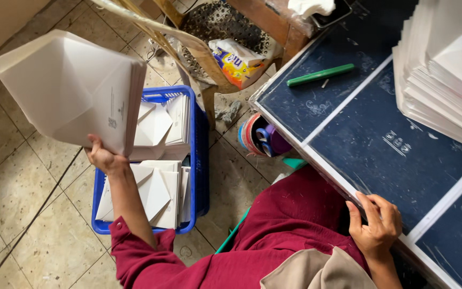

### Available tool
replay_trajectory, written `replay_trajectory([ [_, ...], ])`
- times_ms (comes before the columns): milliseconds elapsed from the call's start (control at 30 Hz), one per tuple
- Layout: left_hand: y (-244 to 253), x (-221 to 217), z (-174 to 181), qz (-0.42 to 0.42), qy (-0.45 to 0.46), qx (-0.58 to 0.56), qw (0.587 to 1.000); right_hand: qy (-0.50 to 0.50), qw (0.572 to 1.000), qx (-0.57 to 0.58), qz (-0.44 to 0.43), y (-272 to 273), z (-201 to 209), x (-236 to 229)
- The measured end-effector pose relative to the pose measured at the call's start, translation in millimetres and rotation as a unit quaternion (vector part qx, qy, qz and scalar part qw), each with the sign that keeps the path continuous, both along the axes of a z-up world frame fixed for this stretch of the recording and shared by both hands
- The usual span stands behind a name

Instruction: The person places shredded paper into white hexagonal boxes. They pick up handfuls of the shredded paper and stuff it into the open boxes, which are stacked on a table, then place the filled boxes onto a growing pile.

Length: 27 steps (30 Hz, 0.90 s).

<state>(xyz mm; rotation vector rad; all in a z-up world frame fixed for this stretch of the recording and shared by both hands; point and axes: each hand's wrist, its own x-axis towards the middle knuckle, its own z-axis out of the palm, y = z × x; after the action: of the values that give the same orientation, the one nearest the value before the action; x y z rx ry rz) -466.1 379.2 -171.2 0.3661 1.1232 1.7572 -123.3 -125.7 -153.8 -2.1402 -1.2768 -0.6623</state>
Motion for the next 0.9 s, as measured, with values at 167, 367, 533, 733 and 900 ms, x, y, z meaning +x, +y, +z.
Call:
replay_trajectory([
  [167, 40, 10, -77, 0.068, -0.007, -0.055, 0.996, -0.011, 1.0, -0.002, -0.019, 2, -4, 1],
  [367, 6, 21, -215, -0.095, 0.276, -0.301, 0.908, -0.016, 0.999, -0.002, -0.033, 5, 6, 0],
  [533, -51, 65, -225, -0.209, 0.55, -0.333, 0.737, -0.012, 0.999, -0.001, -0.045, 5, 11, -1],
  [733, -99, 189, -70, -0.11, 0.62, 0.163, 0.759, 0.143, 0.988, 0.055, -0.016, -9, 22, -1],
  [900, -190, 310, 59, -0.2, 0.539, 0.446, 0.686, 0.12, 0.981, 0.064, -0.138, -52, 18, 19],
])
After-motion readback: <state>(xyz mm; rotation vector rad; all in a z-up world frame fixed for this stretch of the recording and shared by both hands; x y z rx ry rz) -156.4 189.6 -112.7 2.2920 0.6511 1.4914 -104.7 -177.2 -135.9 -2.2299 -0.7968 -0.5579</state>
